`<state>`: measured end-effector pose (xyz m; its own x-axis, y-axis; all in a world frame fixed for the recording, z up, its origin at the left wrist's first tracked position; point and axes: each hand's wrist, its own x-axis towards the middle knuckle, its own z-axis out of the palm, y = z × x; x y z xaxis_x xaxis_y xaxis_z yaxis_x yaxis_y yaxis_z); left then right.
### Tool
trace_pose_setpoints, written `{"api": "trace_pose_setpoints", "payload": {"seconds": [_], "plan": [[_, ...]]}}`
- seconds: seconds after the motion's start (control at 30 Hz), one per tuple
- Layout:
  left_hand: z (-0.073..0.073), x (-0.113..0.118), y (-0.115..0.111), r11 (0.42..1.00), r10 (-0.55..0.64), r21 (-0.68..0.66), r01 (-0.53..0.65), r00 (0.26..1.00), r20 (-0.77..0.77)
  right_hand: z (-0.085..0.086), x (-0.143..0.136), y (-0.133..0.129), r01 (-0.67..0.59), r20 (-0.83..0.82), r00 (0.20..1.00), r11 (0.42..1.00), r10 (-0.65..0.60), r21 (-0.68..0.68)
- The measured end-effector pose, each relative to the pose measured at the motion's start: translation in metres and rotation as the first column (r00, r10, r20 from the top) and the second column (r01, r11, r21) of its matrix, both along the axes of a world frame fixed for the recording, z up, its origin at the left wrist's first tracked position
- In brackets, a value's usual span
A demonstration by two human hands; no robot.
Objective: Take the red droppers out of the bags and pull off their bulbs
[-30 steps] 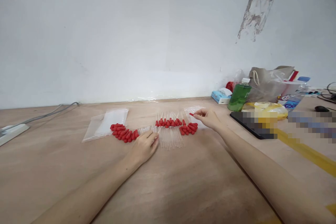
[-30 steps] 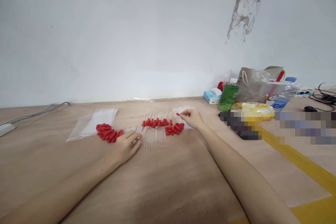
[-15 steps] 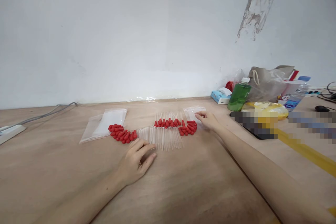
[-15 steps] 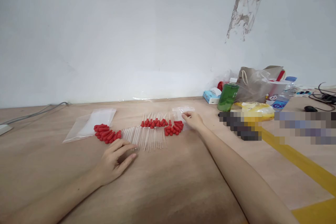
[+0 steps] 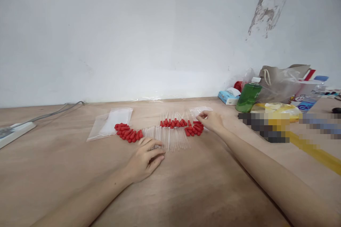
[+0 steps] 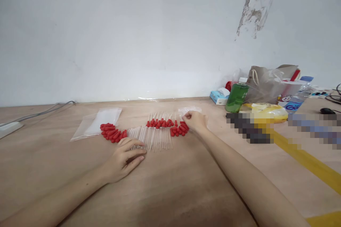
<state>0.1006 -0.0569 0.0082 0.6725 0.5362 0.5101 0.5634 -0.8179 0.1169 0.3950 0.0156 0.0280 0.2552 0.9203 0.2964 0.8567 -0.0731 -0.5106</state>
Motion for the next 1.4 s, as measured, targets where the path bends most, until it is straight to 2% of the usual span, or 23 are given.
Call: {"api": "trace_pose_setpoints", "payload": {"seconds": [0.1, 0.17, 0.23, 0.37, 0.57, 0.7, 0.8, 0.87, 0.97, 1.03, 1.1, 1.17, 1.27, 1.33, 1.4], "plan": [[0.004, 0.003, -0.001, 1.000, -0.029, -0.003, 0.028, 0.993, -0.114, 0.008, -0.022, 0.001, -0.106, 0.039, 0.994, 0.994, 0.106, -0.007], [0.006, 0.004, -0.001, 0.999, -0.034, -0.022, 0.030, 0.985, -0.169, 0.012, -0.037, 0.006, -0.128, 0.064, 0.990, 0.991, 0.129, -0.024], [0.006, 0.005, -0.001, 0.999, -0.028, -0.033, 0.023, 0.984, -0.174, 0.015, -0.049, 0.015, -0.107, 0.085, 0.990, 0.992, 0.112, -0.060], [0.002, 0.003, -0.001, 0.999, -0.024, -0.025, 0.022, 0.997, -0.076, 0.020, -0.064, 0.034, -0.030, 0.111, 0.992, 0.979, 0.054, -0.203], [0.001, 0.002, -0.002, 1.000, -0.021, 0.010, 0.021, 1.000, -0.007, 0.023, -0.070, 0.050, -0.014, 0.105, 0.993, 0.911, 0.063, -0.413], [0.007, 0.004, -0.003, 0.995, -0.051, 0.072, 0.062, 0.988, -0.145, 0.026, -0.069, 0.055, -0.004, 0.103, 0.993, 0.889, 0.058, -0.458], [0.010, 0.005, -0.001, 0.991, -0.020, 0.121, 0.053, 0.966, -0.256, 0.030, -0.066, 0.055, -0.014, 0.093, 0.994, 0.890, 0.063, -0.456], [0.011, 0.004, 0.000, 0.991, 0.008, 0.131, 0.031, 0.957, -0.289, 0.035, -0.062, 0.051, -0.044, 0.079, 0.993, 0.909, 0.084, -0.415], [0.009, 0.003, 0.001, 0.991, 0.002, 0.130, 0.035, 0.960, -0.281, 0.044, -0.054, 0.034, -0.093, 0.063, 0.991, 0.957, 0.115, -0.275], [0.006, 0.002, 0.002, 0.989, -0.008, 0.140, 0.040, 0.976, -0.219, 0.048, -0.048, 0.015, -0.136, 0.071, 0.986, 0.979, 0.148, -0.153], [0.002, 0.002, 0.002, 0.986, 0.003, 0.164, 0.014, 0.995, -0.101, 0.047, -0.044, -0.009, -0.237, 0.129, 0.964, 0.972, 0.233, 0.014], [-0.002, 0.002, 0.002, 0.979, 0.039, 0.198, -0.051, 0.997, 0.065, 0.038, -0.042, -0.033, -0.377, 0.238, 0.913, 0.910, 0.333, 0.173], [-0.003, 0.003, 0.002, 0.952, 0.095, 0.255, -0.169, 0.955, 0.280, 0.010, -0.043, -0.064, -0.552, 0.393, 0.817, 0.768, 0.421, 0.325], [-0.002, 0.005, -0.001, 0.936, 0.118, 0.283, -0.210, 0.943, 0.310, -0.010, -0.046, -0.078, -0.635, 0.494, 0.749, 0.694, 0.443, 0.340], [0.000, 0.008, -0.005, 0.938, 0.116, 0.293, -0.183, 0.966, 0.232, -0.026, -0.051, -0.086, -0.710, 0.562, 0.677, 0.622, 0.475, 0.330]]}}
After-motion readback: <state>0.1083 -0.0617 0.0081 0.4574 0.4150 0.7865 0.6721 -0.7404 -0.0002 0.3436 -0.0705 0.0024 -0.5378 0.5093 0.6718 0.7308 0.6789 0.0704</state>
